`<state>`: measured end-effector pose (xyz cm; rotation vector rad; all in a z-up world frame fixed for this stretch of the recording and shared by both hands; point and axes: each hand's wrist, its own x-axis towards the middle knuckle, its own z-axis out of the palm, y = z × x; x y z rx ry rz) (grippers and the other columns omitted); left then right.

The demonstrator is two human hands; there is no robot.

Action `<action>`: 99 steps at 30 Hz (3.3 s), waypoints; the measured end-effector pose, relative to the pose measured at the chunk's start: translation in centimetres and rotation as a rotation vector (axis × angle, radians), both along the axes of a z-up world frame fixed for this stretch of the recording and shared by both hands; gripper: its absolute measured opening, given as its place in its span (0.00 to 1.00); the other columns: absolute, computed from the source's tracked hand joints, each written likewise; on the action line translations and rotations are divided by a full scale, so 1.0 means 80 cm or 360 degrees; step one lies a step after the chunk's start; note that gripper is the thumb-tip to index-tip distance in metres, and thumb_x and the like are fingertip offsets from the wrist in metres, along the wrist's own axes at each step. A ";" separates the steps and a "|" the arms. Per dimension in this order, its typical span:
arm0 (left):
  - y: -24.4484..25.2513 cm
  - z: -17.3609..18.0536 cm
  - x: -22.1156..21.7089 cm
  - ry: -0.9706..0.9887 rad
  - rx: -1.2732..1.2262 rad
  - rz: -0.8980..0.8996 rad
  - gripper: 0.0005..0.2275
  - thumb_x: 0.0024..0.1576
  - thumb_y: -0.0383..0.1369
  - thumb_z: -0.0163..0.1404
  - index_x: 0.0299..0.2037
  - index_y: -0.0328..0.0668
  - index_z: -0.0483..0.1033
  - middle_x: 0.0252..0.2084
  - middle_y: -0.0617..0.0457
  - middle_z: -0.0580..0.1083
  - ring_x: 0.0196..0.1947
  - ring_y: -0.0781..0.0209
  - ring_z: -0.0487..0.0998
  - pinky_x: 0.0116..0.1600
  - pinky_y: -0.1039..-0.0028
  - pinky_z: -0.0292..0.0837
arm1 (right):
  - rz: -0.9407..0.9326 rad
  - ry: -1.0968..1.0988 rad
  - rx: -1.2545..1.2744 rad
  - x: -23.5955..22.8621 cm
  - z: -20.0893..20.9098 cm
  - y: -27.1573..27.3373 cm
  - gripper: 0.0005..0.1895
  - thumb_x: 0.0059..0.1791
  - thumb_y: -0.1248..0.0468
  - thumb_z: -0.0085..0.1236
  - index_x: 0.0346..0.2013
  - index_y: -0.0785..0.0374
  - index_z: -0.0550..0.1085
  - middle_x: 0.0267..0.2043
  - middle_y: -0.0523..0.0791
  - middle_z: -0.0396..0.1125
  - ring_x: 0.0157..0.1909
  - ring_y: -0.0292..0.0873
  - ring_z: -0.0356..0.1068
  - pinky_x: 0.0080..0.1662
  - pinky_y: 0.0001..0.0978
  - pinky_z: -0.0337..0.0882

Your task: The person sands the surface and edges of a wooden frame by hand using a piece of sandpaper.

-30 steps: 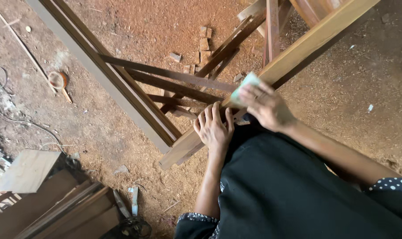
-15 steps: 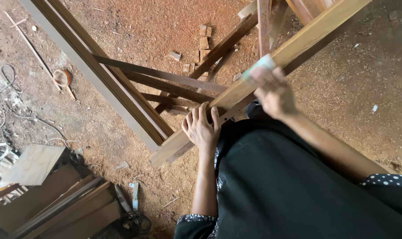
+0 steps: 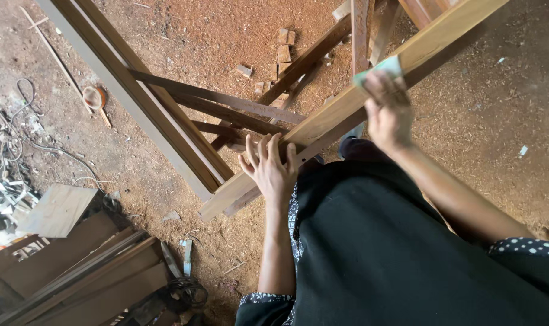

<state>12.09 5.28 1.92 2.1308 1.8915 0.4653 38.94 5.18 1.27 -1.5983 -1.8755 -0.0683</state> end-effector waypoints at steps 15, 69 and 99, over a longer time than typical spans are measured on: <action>0.019 -0.001 0.072 -0.0255 0.0150 -0.0299 0.20 0.64 0.43 0.49 0.62 0.42 0.72 0.57 0.49 0.75 0.59 0.53 0.74 0.65 0.58 0.62 | 0.0201 0.0060 0.0022 -0.023 -0.008 0.000 0.16 0.58 0.62 0.50 0.58 0.64 0.75 0.60 0.53 0.72 0.64 0.55 0.70 0.67 0.53 0.67; 0.026 0.001 0.087 -0.0189 0.0199 -0.0131 0.11 0.66 0.38 0.47 0.54 0.49 0.78 0.51 0.54 0.78 0.51 0.55 0.79 0.61 0.61 0.65 | -0.0169 -0.0092 -0.0142 0.075 0.003 0.007 0.26 0.57 0.70 0.59 0.70 0.53 0.66 0.73 0.46 0.62 0.71 0.53 0.65 0.71 0.53 0.65; 0.025 0.006 0.127 -0.0148 0.0311 0.0073 0.10 0.65 0.39 0.47 0.48 0.47 0.79 0.45 0.54 0.79 0.49 0.56 0.77 0.61 0.62 0.63 | 0.0031 0.0136 -0.0190 0.107 0.018 -0.009 0.17 0.61 0.70 0.51 0.65 0.63 0.74 0.67 0.52 0.70 0.73 0.49 0.67 0.76 0.48 0.61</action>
